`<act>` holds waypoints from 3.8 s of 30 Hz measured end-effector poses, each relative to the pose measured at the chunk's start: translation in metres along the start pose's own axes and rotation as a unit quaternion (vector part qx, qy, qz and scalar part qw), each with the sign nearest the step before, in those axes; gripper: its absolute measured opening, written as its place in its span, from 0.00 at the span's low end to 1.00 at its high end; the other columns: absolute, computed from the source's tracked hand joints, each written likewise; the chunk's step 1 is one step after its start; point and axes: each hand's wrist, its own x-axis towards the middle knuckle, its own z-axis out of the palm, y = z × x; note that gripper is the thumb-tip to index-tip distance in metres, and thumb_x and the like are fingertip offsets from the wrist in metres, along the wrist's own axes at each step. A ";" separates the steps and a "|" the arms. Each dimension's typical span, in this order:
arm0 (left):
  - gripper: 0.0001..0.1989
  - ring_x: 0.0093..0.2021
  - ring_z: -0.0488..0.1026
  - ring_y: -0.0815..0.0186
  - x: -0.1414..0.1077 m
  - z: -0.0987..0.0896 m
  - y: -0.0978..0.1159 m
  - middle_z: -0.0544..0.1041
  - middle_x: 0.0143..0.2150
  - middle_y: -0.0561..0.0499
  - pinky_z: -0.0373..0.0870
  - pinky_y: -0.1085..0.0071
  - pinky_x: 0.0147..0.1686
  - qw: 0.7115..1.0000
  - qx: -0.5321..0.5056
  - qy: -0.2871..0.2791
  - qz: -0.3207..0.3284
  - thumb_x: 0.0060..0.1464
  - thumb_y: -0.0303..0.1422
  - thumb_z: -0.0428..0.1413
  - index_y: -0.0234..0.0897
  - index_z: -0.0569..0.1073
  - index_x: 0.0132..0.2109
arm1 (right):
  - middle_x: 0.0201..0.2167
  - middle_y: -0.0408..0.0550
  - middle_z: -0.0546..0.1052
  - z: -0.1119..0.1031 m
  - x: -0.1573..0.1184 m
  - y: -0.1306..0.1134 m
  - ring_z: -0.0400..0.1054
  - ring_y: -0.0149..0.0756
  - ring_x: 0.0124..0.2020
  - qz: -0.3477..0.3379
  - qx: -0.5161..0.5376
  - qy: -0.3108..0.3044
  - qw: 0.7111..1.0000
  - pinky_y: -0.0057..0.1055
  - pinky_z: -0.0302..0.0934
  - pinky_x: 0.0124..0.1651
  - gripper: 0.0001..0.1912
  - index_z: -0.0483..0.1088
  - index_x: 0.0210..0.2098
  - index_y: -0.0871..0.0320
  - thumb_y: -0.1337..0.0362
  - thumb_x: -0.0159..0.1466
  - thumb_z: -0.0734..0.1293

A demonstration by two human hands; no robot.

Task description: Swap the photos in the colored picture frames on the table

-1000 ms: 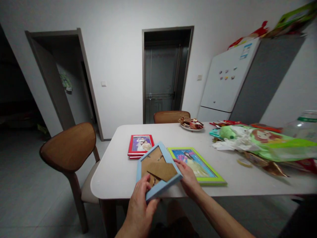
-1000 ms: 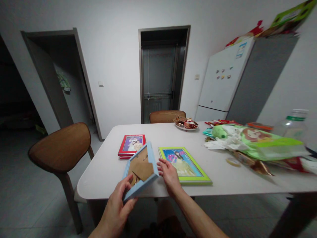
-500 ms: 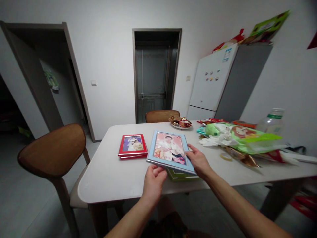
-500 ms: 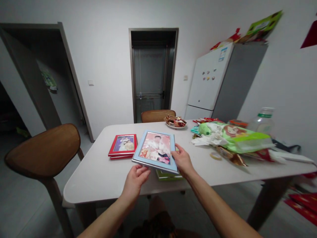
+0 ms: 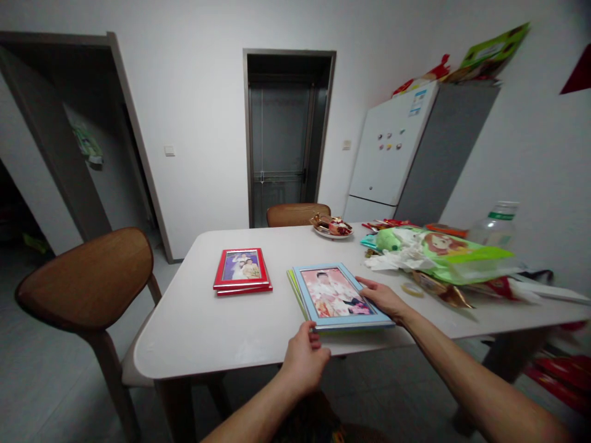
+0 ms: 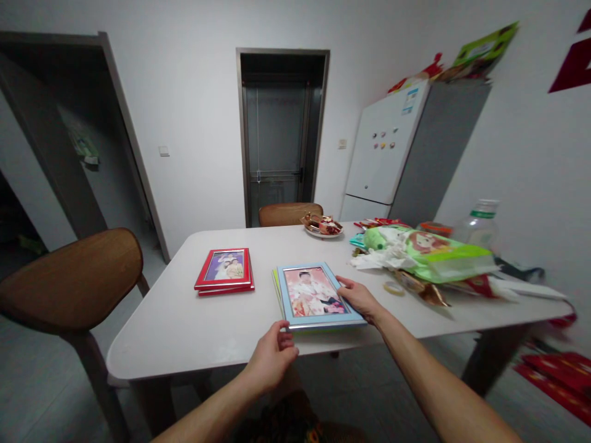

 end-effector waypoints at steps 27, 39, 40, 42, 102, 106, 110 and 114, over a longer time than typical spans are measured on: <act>0.14 0.37 0.71 0.68 0.008 -0.130 -0.010 0.71 0.40 0.43 0.65 0.71 0.38 0.956 -0.186 0.218 -0.060 0.45 0.28 0.55 0.31 0.64 0.41 | 0.41 0.58 0.69 0.249 0.003 -0.065 0.59 0.43 0.45 -0.386 -0.445 -0.038 0.807 0.38 0.49 0.46 0.13 0.66 0.37 0.63 0.70 0.51 0.61; 0.14 0.41 0.71 0.63 -0.020 -0.128 0.002 0.74 0.39 0.48 0.65 0.70 0.42 0.900 -0.298 0.299 0.106 0.45 0.31 0.54 0.33 0.67 0.41 | 0.45 0.53 0.67 0.229 -0.102 -0.064 0.59 0.40 0.47 -0.426 -0.179 -0.156 0.873 0.38 0.51 0.50 0.19 0.62 0.43 0.59 0.65 0.51 0.63; 0.15 0.42 0.70 0.62 -0.028 -0.127 0.005 0.74 0.40 0.47 0.64 0.68 0.43 0.907 -0.266 0.301 0.125 0.46 0.31 0.54 0.33 0.67 0.42 | 0.47 0.52 0.66 0.225 -0.107 -0.072 0.59 0.39 0.49 -0.397 -0.112 -0.169 0.895 0.38 0.51 0.51 0.21 0.61 0.45 0.58 0.62 0.52 0.63; 0.15 0.44 0.69 0.61 -0.047 -0.127 0.011 0.73 0.43 0.46 0.63 0.67 0.46 0.927 -0.150 0.300 0.169 0.48 0.32 0.52 0.34 0.66 0.45 | 0.49 0.51 0.65 0.216 -0.113 -0.088 0.59 0.38 0.50 -0.304 0.030 -0.174 0.936 0.39 0.53 0.50 0.24 0.57 0.50 0.55 0.57 0.54 0.61; 0.28 0.51 0.64 0.57 -0.096 -0.151 -0.024 0.68 0.50 0.40 0.59 0.54 0.51 0.854 0.472 0.060 0.208 0.37 0.21 0.57 0.33 0.62 0.49 | 0.47 0.47 0.65 0.199 -0.116 -0.047 0.57 0.37 0.49 -0.402 -0.306 -0.339 0.794 0.34 0.50 0.51 0.10 0.73 0.32 0.52 0.67 0.51 0.64; 0.27 0.51 0.64 0.57 -0.094 -0.151 -0.028 0.69 0.50 0.41 0.59 0.52 0.51 0.854 0.475 0.061 0.203 0.37 0.21 0.56 0.34 0.63 0.49 | 0.44 0.47 0.67 0.205 -0.119 -0.042 0.58 0.37 0.47 -0.412 -0.299 -0.301 0.807 0.35 0.51 0.50 0.07 0.73 0.28 0.54 0.67 0.52 0.64; 0.27 0.51 0.64 0.57 -0.093 -0.151 -0.027 0.68 0.50 0.40 0.59 0.53 0.51 0.853 0.483 0.049 0.190 0.37 0.21 0.56 0.34 0.63 0.48 | 0.41 0.47 0.69 0.207 -0.117 -0.043 0.60 0.36 0.44 -0.417 -0.291 -0.279 0.815 0.33 0.53 0.48 0.06 0.73 0.29 0.55 0.65 0.53 0.63; 0.28 0.51 0.63 0.57 -0.094 -0.151 -0.026 0.68 0.50 0.40 0.58 0.53 0.52 0.853 0.481 0.047 0.196 0.37 0.20 0.55 0.32 0.62 0.49 | 0.39 0.49 0.70 0.221 -0.111 -0.053 0.61 0.35 0.42 -0.406 -0.296 -0.255 0.826 0.30 0.54 0.45 0.12 0.70 0.38 0.58 0.64 0.57 0.59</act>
